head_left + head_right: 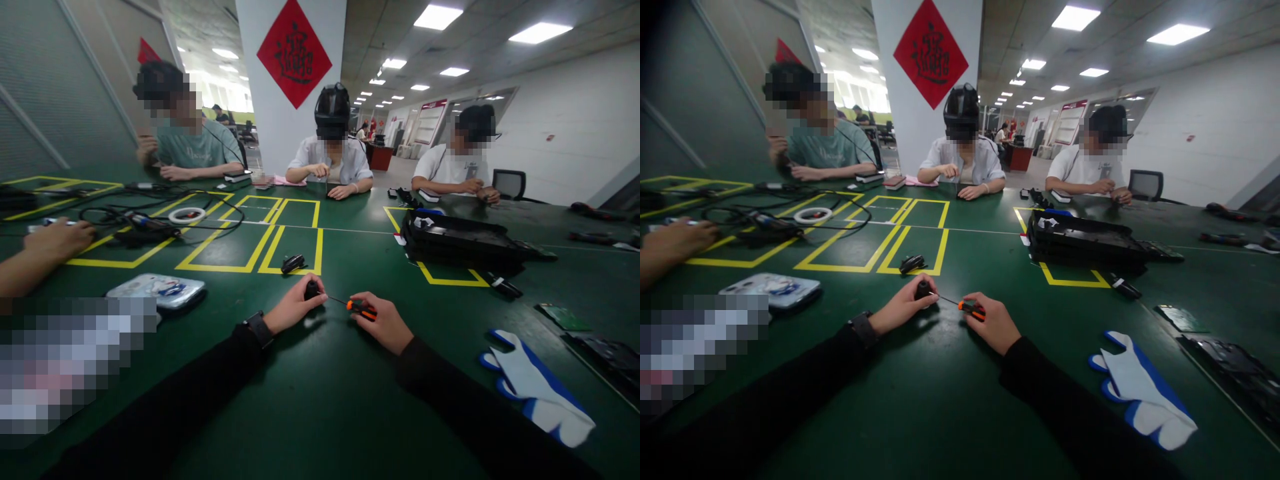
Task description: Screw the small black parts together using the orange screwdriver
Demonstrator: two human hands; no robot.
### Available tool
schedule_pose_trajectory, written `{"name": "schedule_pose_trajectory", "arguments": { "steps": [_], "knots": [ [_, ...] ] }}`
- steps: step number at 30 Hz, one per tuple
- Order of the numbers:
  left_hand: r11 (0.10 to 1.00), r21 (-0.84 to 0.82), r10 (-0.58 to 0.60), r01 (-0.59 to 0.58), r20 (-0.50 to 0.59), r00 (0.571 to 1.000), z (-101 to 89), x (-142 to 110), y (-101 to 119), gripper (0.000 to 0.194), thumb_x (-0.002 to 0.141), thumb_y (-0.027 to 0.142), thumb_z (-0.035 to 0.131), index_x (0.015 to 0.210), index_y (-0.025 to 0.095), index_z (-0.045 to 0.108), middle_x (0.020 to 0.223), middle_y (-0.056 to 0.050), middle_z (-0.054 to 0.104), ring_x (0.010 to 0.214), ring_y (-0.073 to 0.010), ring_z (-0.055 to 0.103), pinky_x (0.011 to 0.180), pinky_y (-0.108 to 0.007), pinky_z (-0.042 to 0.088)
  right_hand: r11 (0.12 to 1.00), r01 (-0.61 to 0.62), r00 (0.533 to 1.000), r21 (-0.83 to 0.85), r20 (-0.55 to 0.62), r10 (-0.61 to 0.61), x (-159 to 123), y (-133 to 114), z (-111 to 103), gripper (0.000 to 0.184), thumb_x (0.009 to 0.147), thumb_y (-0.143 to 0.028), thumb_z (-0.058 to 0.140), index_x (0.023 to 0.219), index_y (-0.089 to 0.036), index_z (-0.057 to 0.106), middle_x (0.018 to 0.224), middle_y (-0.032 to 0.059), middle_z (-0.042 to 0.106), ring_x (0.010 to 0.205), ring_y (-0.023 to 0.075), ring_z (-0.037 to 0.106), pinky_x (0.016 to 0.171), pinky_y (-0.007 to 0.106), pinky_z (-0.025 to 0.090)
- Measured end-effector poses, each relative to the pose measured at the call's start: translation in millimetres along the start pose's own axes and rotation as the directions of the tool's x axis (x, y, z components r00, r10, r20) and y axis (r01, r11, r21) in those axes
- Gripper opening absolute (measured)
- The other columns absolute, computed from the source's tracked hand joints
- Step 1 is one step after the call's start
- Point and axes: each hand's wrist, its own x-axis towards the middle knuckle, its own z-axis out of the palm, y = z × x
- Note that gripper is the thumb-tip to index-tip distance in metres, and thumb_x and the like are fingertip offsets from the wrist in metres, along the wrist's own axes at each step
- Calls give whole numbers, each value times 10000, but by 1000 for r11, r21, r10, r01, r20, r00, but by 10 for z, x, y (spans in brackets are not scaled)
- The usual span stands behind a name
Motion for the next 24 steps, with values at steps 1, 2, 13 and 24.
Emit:
{"name": "schedule_pose_trajectory", "arguments": {
  "steps": [1,2,13,24],
  "knots": [
    [1000,-1,-5,5,0,1000,-1,1,-3,190,780,330,531,880,172,497,825,-15,542,752,-137,500,726,-283,407,1000,-6,1000,-7,18,6,0,0,-2,255,788,-241,544,1039,-196,559,909,37,599,806,156,558,746,298,441],
    [1000,-4,-8,8,2,1000,-2,1,-7,192,781,333,531,880,172,496,821,-13,539,751,-137,499,725,-283,406,1000,-4,1000,-16,29,4,-1,-1,-8,232,806,-246,519,1025,-188,571,909,42,603,811,158,556,752,302,436],
    [1000,1,-4,4,14,1000,-9,5,-41,195,790,340,524,887,175,490,820,-6,531,741,-129,488,708,-265,400,997,69,994,19,-88,-67,-3,-17,-41,257,751,-146,525,998,-195,577,926,44,578,850,162,545,768,300,436],
    [1000,15,10,-10,12,1000,-4,8,-54,186,794,332,519,892,177,489,817,-6,525,734,-129,480,698,-261,394,998,40,998,-38,-56,-42,4,31,-25,196,787,-201,532,975,-183,585,936,55,599,866,172,555,797,321,439]
  ]
}}
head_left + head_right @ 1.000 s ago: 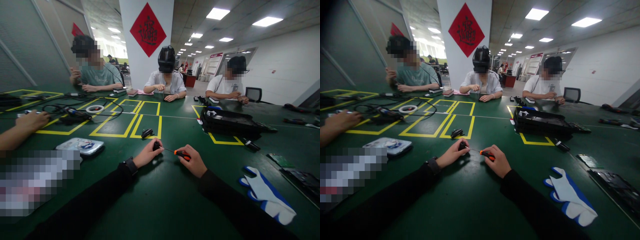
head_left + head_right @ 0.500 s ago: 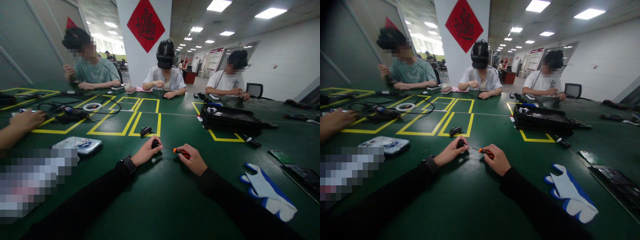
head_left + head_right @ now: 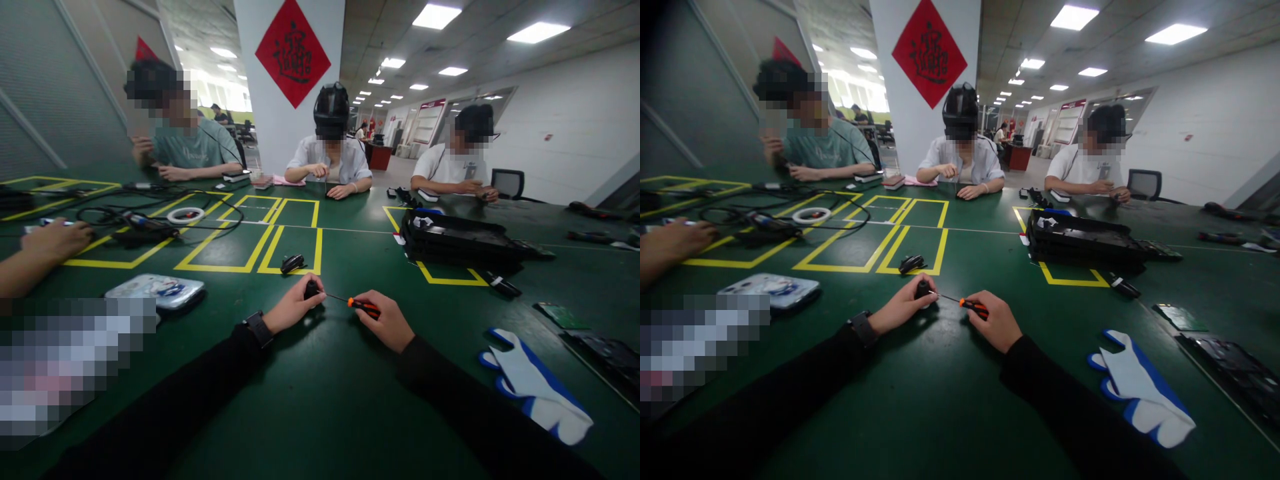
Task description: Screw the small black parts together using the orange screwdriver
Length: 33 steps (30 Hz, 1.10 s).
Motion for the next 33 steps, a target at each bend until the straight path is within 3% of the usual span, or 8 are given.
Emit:
{"name": "schedule_pose_trajectory", "arguments": {
  "steps": [9,16,20,24,28,33],
  "knots": [
    [1000,-4,2,-2,20,1000,3,-5,-14,182,804,324,501,913,180,474,799,4,507,694,-117,464,668,-254,390,1000,-16,999,16,33,16,0,-4,-14,214,821,-251,503,1013,-198,582,956,54,608,878,176,560,798,336,443],
    [1000,13,28,-28,32,999,-5,-4,3,168,807,310,496,911,183,464,810,6,496,723,-119,458,695,-255,387,1000,24,999,20,-29,-24,3,-24,-24,191,785,-203,549,974,-197,575,911,42,563,836,157,541,758,296,443],
    [999,18,30,-30,27,999,-3,-7,23,167,806,312,494,906,181,465,819,0,501,746,-128,464,719,-268,386,1000,-10,1000,5,22,10,3,-43,-22,227,810,-246,527,1029,-195,560,957,51,577,861,161,539,779,306,434],
    [999,16,28,-29,24,999,0,-5,33,174,800,312,501,905,177,468,826,-6,505,757,-133,470,728,-276,388,997,-8,997,-71,75,13,4,-43,-24,196,852,-270,459,939,-179,608,849,54,608,796,167,534,732,311,431],
    [1000,13,8,-8,10,1000,5,-7,44,187,804,332,494,906,177,473,823,-7,508,750,-136,474,716,-275,394,999,32,999,-34,35,-30,-7,-47,-29,180,800,-256,540,956,-189,598,898,52,609,832,170,542,754,306,435],
    [1000,28,-5,5,17,1000,22,-14,61,191,803,347,492,901,184,479,816,-1,511,737,-133,474,696,-265,395,999,-43,999,-6,27,43,-32,-32,-18,231,786,-301,556,1001,-218,568,853,22,610,751,150,575,697,284,452]
  ]
}}
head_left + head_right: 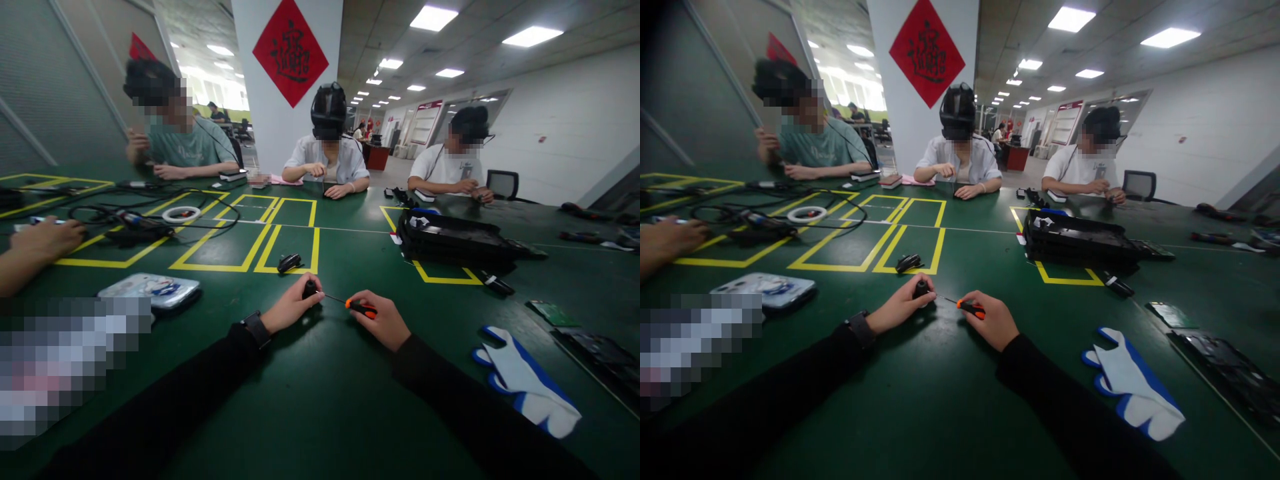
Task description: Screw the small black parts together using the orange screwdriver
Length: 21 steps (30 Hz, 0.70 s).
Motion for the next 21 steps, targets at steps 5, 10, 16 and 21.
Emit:
{"name": "schedule_pose_trajectory", "arguments": {
  "steps": [5,10,16,21],
  "knots": [
    [1000,10,7,-7,-15,1000,9,-3,0,184,803,338,492,893,178,480,810,0,516,727,-128,477,696,-263,395,995,-26,998,-94,53,31,12,22,-3,228,860,-327,437,967,-201,593,846,36,619,760,157,568,701,284,424],
    [1000,-18,-9,9,-19,1000,-1,0,-34,200,804,354,493,900,180,473,796,2,516,715,-126,479,667,-254,400,997,28,1000,-66,-5,-29,28,17,-9,151,832,-239,470,925,-179,573,888,43,571,803,156,533,727,281,414],
    [999,-27,-21,20,-28,999,-8,4,-46,199,818,360,472,898,177,476,793,-2,529,719,-128,492,687,-262,405,998,50,998,-24,-31,-51,36,21,33,152,761,-179,552,912,-175,538,915,48,537,813,156,515,722,279,422],
    [1000,-19,-11,11,-21,1000,-9,-1,-22,193,811,353,481,896,180,480,795,1,525,711,-128,485,678,-260,401,999,4,998,-46,58,-1,24,-8,11,178,844,-246,465,981,-188,562,884,46,577,799,161,516,730,306,414]
  ]
}}
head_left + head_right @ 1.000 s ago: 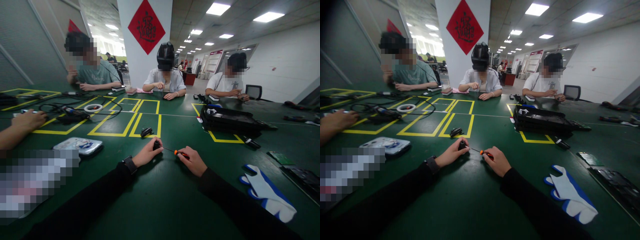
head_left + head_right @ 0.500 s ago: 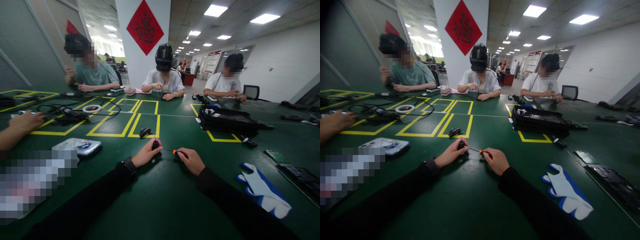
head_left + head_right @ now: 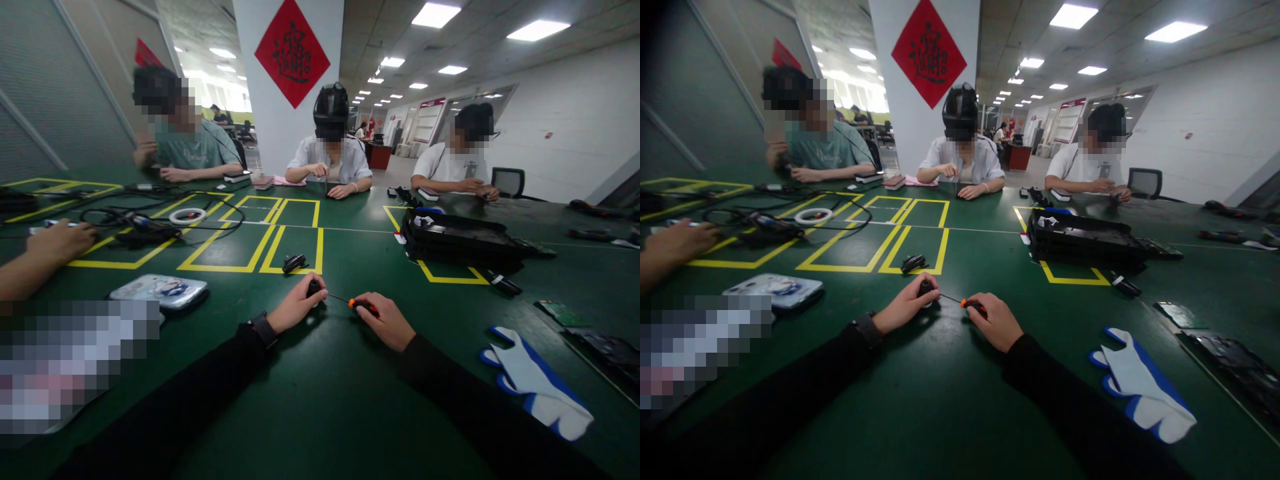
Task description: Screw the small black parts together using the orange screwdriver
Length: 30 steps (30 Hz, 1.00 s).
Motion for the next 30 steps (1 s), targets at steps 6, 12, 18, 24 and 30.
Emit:
{"name": "schedule_pose_trajectory", "arguments": {
  "steps": [6,12,18,24,30],
  "knots": [
    [1000,-2,4,-4,-18,1000,-9,9,3,168,801,321,492,891,179,486,798,-2,519,729,-133,482,697,-269,399,994,99,995,-44,5,-99,-7,-31,0,149,828,-216,489,932,-187,593,849,53,589,831,187,478,738,323,396],
    [1000,-1,7,-7,-2,1000,0,5,-10,178,801,329,497,894,178,488,803,-3,519,725,-132,476,688,-266,397,998,61,997,13,-40,-60,12,-24,1,211,777,-235,580,982,-192,555,909,55,550,861,187,482,761,321,404],
    [1000,-12,2,-2,7,1000,7,-1,-5,174,795,321,504,892,178,489,791,1,517,713,-128,472,680,-262,392,997,69,998,-28,-7,-69,18,-9,14,144,836,-205,460,922,-179,572,934,65,549,910,193,467,825,353,374],
    [1000,-21,-4,4,-10,1000,9,12,-23,184,785,331,518,884,177,493,786,0,519,706,-128,475,675,-259,392,997,76,996,4,-42,-76,19,42,26,119,787,-177,524,903,-182,552,929,63,546,897,195,469,799,348,389],
    [1000,-10,3,-3,-8,1000,10,9,-6,172,792,323,510,883,177,493,794,0,524,697,-123,471,673,-255,391,999,33,998,7,-45,-33,8,20,14,169,785,-215,541,950,-180,544,936,62,538,883,190,475,788,340,398]
  ]
}}
